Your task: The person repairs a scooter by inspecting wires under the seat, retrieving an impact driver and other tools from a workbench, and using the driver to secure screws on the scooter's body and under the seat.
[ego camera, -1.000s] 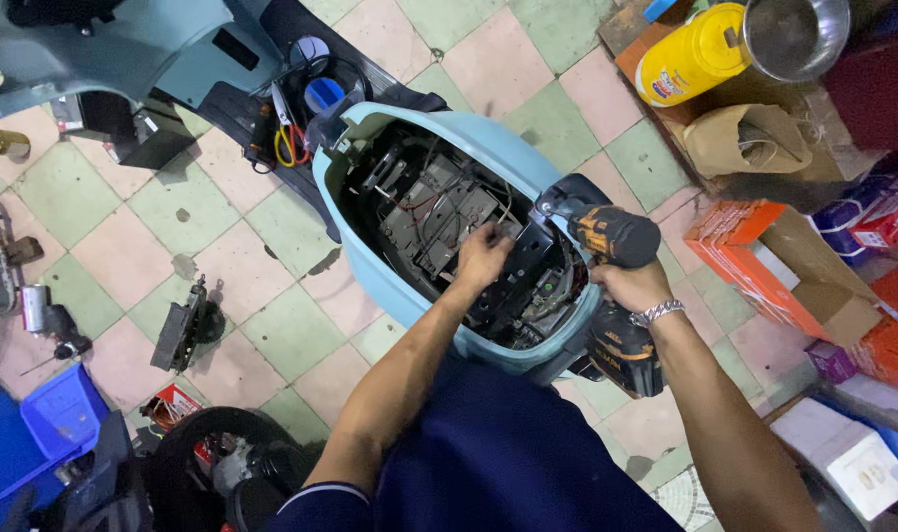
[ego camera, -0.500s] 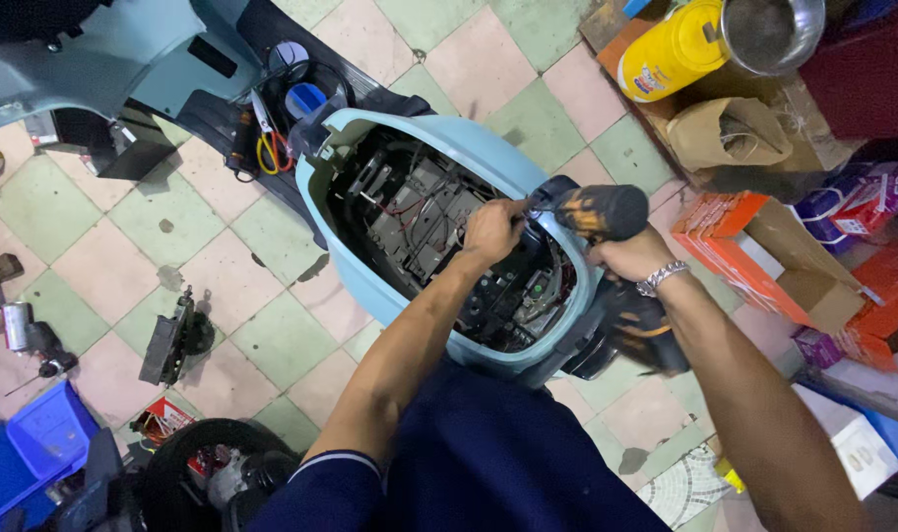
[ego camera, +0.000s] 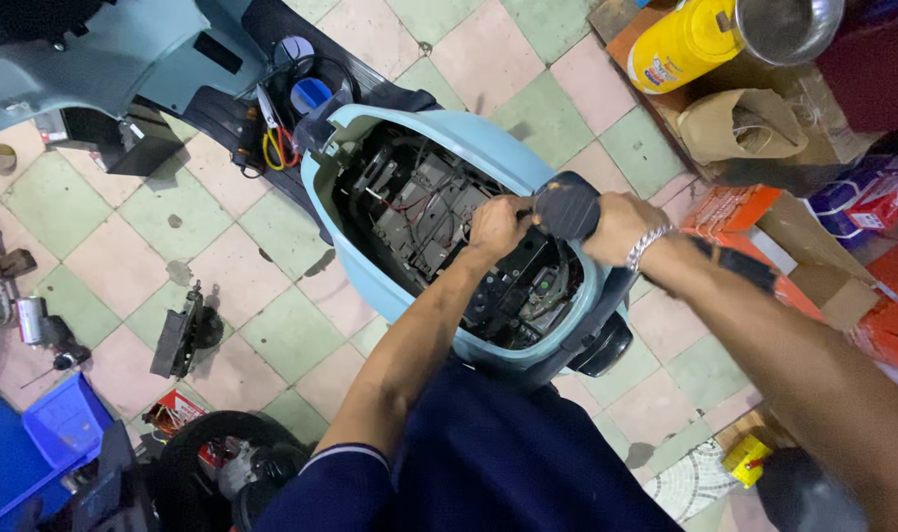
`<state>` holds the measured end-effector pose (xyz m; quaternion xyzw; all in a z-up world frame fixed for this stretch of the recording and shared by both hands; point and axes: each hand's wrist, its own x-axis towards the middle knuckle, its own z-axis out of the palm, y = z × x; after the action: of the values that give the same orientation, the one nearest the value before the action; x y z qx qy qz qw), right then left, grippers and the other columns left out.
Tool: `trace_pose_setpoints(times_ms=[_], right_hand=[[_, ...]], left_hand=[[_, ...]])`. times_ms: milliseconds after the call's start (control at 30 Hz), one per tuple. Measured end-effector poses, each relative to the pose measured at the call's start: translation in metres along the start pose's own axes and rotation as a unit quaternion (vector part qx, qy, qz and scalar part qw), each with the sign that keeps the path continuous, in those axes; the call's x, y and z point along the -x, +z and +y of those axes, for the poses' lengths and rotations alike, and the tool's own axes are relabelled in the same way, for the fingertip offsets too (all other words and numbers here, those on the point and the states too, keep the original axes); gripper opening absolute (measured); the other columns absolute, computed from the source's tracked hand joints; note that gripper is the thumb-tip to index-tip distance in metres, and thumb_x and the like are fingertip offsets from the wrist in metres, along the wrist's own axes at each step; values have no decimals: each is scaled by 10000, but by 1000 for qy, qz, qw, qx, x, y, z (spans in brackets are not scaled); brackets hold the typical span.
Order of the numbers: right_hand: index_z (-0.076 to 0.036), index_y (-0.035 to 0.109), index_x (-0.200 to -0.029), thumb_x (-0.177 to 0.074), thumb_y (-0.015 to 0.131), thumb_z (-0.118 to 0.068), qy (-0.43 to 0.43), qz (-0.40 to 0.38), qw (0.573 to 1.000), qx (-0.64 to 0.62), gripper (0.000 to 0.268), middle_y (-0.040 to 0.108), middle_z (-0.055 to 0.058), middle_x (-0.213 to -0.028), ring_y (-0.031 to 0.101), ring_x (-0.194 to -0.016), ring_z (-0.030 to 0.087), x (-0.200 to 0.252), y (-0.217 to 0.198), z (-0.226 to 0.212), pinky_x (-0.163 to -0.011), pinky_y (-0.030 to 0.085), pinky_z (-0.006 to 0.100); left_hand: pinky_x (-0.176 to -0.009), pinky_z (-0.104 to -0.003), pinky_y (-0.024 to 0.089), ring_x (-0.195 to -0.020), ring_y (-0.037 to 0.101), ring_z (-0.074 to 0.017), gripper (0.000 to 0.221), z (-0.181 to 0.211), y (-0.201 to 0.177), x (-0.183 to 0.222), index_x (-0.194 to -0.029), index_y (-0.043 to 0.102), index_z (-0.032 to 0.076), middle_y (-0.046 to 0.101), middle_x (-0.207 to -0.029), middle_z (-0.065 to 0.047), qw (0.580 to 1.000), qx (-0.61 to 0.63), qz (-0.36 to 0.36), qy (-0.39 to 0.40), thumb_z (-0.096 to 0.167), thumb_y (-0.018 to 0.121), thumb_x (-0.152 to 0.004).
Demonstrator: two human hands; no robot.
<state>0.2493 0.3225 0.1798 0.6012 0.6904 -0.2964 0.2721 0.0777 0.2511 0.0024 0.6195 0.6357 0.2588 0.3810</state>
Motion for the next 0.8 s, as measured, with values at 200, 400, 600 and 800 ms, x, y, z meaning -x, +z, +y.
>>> trace_pose_setpoints(times_ms=[200, 400, 600, 800], right_hand=[[-6, 762, -980, -722, 728, -271, 11, 14, 998, -53, 371, 719, 302, -1029, 703, -1024, 450, 3, 9, 8, -900, 567, 495], [14, 763, -945, -718, 720, -256, -4, 11, 998, -57, 355, 717, 313, -989, 710, -989, 454, 0, 7, 5, -874, 573, 490], [17, 758, -941, -717, 717, -254, -5, 4, 999, -50, 354, 723, 308, -977, 712, -980, 452, 1, -1, 8, -867, 572, 494], [-3, 754, -948, -705, 699, -232, -31, 3, 998, -49, 338, 726, 283, -969, 709, -968, 447, -10, 11, 21, -860, 568, 499]], left_hand=[[-841, -476, 551, -979, 696, -369, 339, 7, 0, 0, -1137, 759, 171, 750, -1034, -134, 1000, 0, 6, 14, 158, 762, -799], [-855, -465, 552, -981, 692, -368, 317, 13, -5, -2, -1129, 765, 146, 742, -1064, -147, 999, 15, -10, -31, 182, 791, -815], [-868, -462, 551, -1006, 690, -362, 306, 10, -3, -2, -1112, 763, 133, 748, -1069, -134, 1000, 20, 4, -7, 184, 794, -811], [-858, -465, 546, -1024, 682, -359, 297, 9, 0, -3, -1115, 755, 136, 747, -1069, -119, 1000, 1, 8, 12, 189, 780, -824]])
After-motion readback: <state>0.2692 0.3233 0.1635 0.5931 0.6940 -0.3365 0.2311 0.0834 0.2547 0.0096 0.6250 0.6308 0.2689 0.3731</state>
